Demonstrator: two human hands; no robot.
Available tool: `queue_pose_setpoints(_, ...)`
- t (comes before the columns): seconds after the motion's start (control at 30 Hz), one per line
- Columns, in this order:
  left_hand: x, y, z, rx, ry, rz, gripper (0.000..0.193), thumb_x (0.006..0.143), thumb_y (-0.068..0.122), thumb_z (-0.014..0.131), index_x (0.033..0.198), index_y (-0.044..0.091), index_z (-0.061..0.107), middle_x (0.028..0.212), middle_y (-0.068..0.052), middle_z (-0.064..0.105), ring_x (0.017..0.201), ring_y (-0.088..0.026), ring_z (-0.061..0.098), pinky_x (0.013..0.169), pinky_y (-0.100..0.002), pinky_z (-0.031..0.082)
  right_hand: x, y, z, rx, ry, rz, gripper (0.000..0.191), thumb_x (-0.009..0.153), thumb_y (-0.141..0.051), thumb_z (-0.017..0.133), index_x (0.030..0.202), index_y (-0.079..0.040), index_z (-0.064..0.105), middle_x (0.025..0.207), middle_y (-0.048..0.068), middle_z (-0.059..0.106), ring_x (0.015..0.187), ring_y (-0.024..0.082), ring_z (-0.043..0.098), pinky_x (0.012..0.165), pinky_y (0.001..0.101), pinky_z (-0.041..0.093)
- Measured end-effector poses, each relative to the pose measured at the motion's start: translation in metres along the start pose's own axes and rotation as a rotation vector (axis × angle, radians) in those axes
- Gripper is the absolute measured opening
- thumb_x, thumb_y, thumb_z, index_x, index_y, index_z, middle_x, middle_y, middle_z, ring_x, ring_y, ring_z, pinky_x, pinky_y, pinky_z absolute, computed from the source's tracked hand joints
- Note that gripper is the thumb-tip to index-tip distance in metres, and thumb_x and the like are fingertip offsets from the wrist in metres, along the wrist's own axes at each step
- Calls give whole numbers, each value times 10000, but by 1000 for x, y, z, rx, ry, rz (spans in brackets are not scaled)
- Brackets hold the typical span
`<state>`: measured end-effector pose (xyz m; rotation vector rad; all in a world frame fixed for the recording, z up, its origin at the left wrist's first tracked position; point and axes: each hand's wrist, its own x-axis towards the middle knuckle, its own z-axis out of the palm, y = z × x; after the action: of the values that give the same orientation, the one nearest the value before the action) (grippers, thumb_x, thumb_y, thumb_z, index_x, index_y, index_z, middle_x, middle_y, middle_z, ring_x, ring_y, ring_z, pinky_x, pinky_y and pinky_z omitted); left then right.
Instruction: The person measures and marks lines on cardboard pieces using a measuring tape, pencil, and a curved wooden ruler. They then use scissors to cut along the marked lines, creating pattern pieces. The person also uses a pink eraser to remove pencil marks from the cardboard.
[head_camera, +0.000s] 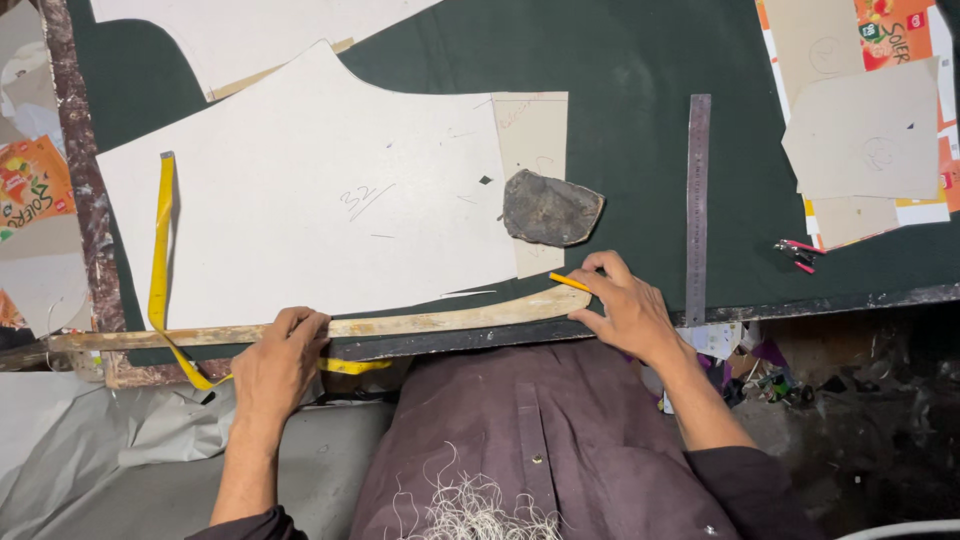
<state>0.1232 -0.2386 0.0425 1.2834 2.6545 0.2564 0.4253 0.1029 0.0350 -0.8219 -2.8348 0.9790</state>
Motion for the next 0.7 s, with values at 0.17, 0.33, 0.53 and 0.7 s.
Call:
queue_pose_setpoints(0.17, -3, 6, -14, 66, 31, -34, 273, 907, 248, 715, 1178, 231, 688, 1218, 29, 672, 812, -288, 707, 634, -430, 544, 6, 1, -3, 52, 37, -42, 513, 759, -238, 836, 1241, -140, 690, 1212, 36, 604, 908, 269, 686, 754, 406, 554)
queue_pose_setpoints(0.33, 2, 0, -20, 102, 3, -63, 269, 911, 228, 711, 1178, 257, 689, 1231, 53, 677, 801, -279, 712, 625, -419, 547, 7, -8, 11, 139, 40, 100, 539, 742, -217, 861, 1248, -141, 693, 1228, 27, 619, 805, 233, 673, 708, 354, 556)
queue_pose_setpoints(0.53, 7, -8, -9, 29, 45, -19, 285, 890, 231, 734, 1174, 255, 716, 1209, 40, 680, 810, -277, 709, 639, -414, 547, 3, -8, 29, 264, 271, 86, 543, 710, -132, 894, 1222, -65, 726, 1197, 55, 617, 843, 159, 599, 675, 280, 521)
queue_pose_setpoints(0.7, 9, -18, 1, -21, 91, -7, 254, 913, 245, 738, 1166, 255, 722, 1200, 38, 677, 820, -279, 702, 650, -417, 543, 7, -7, 35, 259, 267, 174, 559, 670, -124, 922, 1188, -34, 730, 1169, 41, 621, 718, 117, 528, 654, 265, 492)
